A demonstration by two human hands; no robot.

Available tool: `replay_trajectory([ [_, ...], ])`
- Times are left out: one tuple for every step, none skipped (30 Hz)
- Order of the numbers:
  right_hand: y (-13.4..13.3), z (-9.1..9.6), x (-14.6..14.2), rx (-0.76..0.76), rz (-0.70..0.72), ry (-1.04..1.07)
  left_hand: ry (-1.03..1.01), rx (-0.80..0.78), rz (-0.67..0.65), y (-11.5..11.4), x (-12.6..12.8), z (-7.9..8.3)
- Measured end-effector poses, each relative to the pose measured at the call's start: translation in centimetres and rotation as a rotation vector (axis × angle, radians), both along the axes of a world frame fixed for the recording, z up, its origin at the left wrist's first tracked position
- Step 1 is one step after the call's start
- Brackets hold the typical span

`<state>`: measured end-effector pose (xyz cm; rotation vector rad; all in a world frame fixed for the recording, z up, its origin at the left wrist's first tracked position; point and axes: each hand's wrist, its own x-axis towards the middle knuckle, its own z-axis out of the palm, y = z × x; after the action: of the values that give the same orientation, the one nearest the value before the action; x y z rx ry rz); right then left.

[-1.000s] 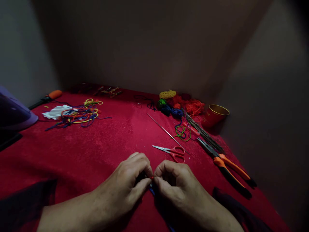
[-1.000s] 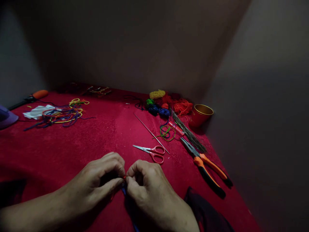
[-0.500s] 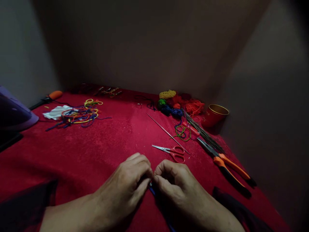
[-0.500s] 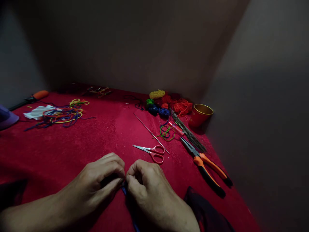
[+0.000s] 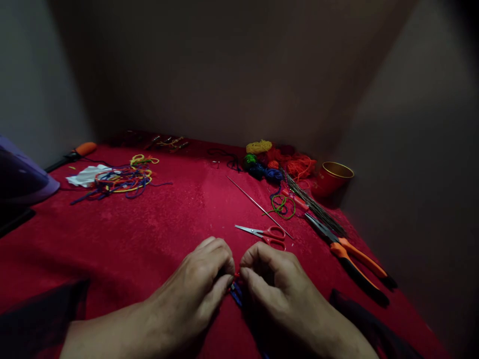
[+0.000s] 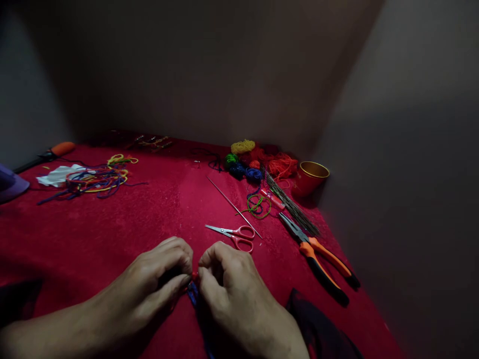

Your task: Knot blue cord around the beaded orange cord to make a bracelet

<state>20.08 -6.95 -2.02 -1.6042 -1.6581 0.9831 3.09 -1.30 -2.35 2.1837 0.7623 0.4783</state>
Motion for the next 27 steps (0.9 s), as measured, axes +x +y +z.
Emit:
replay_trajectory([
  [0.02, -0.03, -0.03, 0.001, 0.009, -0.003, -0.010, -0.010, 0.003, 0.03, 0.02, 0.01],
  [0.02, -0.06, -0.06, 0.006, 0.020, -0.015, -0.016, -0.015, 0.002, 0.04, 0.02, 0.01],
  [0.00, -0.11, -0.10, 0.018, 0.033, -0.033, -0.018, -0.017, 0.002, 0.05, 0.01, 0.01],
  [-0.03, -0.17, -0.13, 0.032, 0.045, -0.056, -0.017, -0.016, 0.002, 0.05, -0.01, -0.01],
  [-0.06, -0.22, -0.17, 0.047, 0.050, -0.077, -0.017, -0.014, 0.000, 0.05, -0.04, -0.02],
  [-0.09, -0.26, -0.20, 0.058, 0.046, -0.095, -0.018, -0.013, -0.005, 0.05, -0.07, -0.04],
  [-0.12, -0.29, -0.22, 0.065, 0.038, -0.107, -0.022, -0.014, -0.014, 0.05, -0.11, -0.06],
  [-0.14, -0.30, -0.24, 0.067, 0.029, -0.113, -0.027, -0.019, -0.020, 0.06, -0.14, -0.07],
  [-0.17, -0.30, -0.26, 0.069, 0.021, -0.117, -0.032, -0.026, -0.024, 0.07, -0.16, -0.07],
  [-0.19, -0.29, -0.27, 0.073, 0.015, -0.116, -0.034, -0.035, -0.024, 0.08, -0.17, -0.05],
  [-0.21, -0.28, -0.28, 0.074, 0.013, -0.113, -0.033, -0.043, -0.022, 0.09, -0.17, -0.03],
  [-0.23, -0.28, -0.30, 0.073, 0.013, -0.107, -0.029, -0.051, -0.017, 0.11, -0.16, 0.01],
  [-0.25, -0.30, -0.31, 0.072, 0.015, -0.104, -0.027, -0.056, -0.012, 0.11, -0.14, 0.04],
  [-0.26, -0.33, -0.32, 0.074, 0.017, -0.105, -0.027, -0.057, -0.008, 0.12, -0.13, 0.07],
  [-0.27, -0.39, -0.33, 0.077, 0.019, -0.110, -0.024, -0.056, -0.007, 0.12, -0.11, 0.09],
  [-0.26, -0.46, -0.34, 0.078, 0.021, -0.118, -0.022, -0.053, -0.009, 0.13, -0.09, 0.10],
  [-0.24, -0.54, -0.34, 0.079, 0.021, -0.126, -0.022, -0.048, -0.010, 0.13, -0.08, 0.09],
  [-0.22, -0.61, -0.34, 0.078, 0.020, -0.132, -0.024, -0.042, -0.015, 0.13, -0.07, 0.06],
  [-0.19, -0.66, -0.33, 0.078, 0.019, -0.136, -0.024, -0.040, -0.022, 0.14, -0.07, 0.03],
  [-0.16, -0.69, -0.31, 0.078, 0.016, -0.140, -0.030, -0.040, -0.028, 0.14, -0.07, 0.00],
  [-0.15, -0.70, -0.29, 0.077, 0.018, -0.145, -0.036, -0.043, -0.033, 0.15, -0.08, -0.03],
  [-0.14, -0.69, -0.26, 0.077, 0.020, -0.149, -0.041, -0.046, -0.036, 0.16, -0.08, -0.05],
  [-0.14, -0.66, -0.23, 0.077, 0.021, -0.151, -0.043, -0.051, -0.038, 0.17, -0.09, -0.05],
  [-0.15, -0.62, -0.21, 0.075, 0.023, -0.147, -0.042, -0.056, -0.038, 0.18, -0.11, -0.05],
  [-0.17, -0.58, -0.20, 0.070, 0.025, -0.138, -0.040, -0.060, -0.035, 0.19, -0.13, -0.03],
  [-0.18, -0.54, -0.20, 0.068, 0.029, -0.126, -0.037, -0.064, -0.035, 0.20, -0.16, -0.01],
  [-0.20, -0.50, -0.22, 0.069, 0.032, -0.112, -0.034, -0.069, -0.036, 0.20, -0.19, 0.01],
])
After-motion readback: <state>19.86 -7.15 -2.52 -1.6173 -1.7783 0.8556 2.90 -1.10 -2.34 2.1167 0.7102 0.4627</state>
